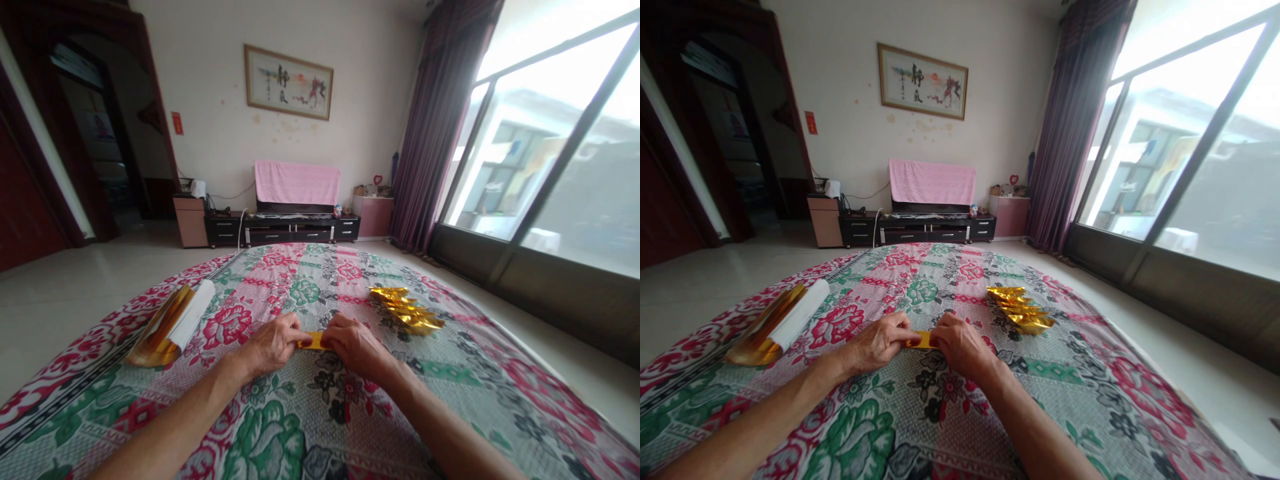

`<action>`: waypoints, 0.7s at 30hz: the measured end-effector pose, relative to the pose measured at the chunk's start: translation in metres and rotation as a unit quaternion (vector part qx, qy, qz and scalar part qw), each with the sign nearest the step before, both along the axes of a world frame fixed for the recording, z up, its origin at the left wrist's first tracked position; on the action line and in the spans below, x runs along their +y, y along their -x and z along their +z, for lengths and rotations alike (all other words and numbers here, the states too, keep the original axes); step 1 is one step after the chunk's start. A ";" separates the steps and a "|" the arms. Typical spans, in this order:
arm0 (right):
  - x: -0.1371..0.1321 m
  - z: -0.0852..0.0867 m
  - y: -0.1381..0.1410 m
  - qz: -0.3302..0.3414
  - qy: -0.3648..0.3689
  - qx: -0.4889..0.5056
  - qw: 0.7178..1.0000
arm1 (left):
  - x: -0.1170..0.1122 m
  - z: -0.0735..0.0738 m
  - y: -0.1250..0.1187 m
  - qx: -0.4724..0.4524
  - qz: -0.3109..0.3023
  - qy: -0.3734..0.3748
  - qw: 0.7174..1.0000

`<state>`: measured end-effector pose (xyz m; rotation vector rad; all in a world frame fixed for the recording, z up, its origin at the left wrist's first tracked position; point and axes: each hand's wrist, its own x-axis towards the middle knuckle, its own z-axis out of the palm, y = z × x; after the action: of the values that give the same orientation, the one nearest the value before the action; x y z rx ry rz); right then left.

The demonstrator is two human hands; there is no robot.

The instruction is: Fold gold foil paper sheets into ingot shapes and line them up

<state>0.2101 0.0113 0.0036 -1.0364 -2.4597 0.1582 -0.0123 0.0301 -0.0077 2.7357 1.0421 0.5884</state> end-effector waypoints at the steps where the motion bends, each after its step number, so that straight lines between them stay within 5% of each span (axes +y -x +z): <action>1: 0.000 -0.001 -0.001 -0.001 0.001 0.004 1.000 | 0.000 -0.001 0.000 0.000 0.000 0.001 1.000; 21: -0.010 -0.001 0.007 -0.075 0.003 -0.095 0.993 | -0.011 0.012 -0.006 0.079 0.025 -0.027 0.996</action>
<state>0.2034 0.0009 0.0029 -1.2868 -2.5365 0.0198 -0.0058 0.0190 0.0039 2.8496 1.1493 0.4197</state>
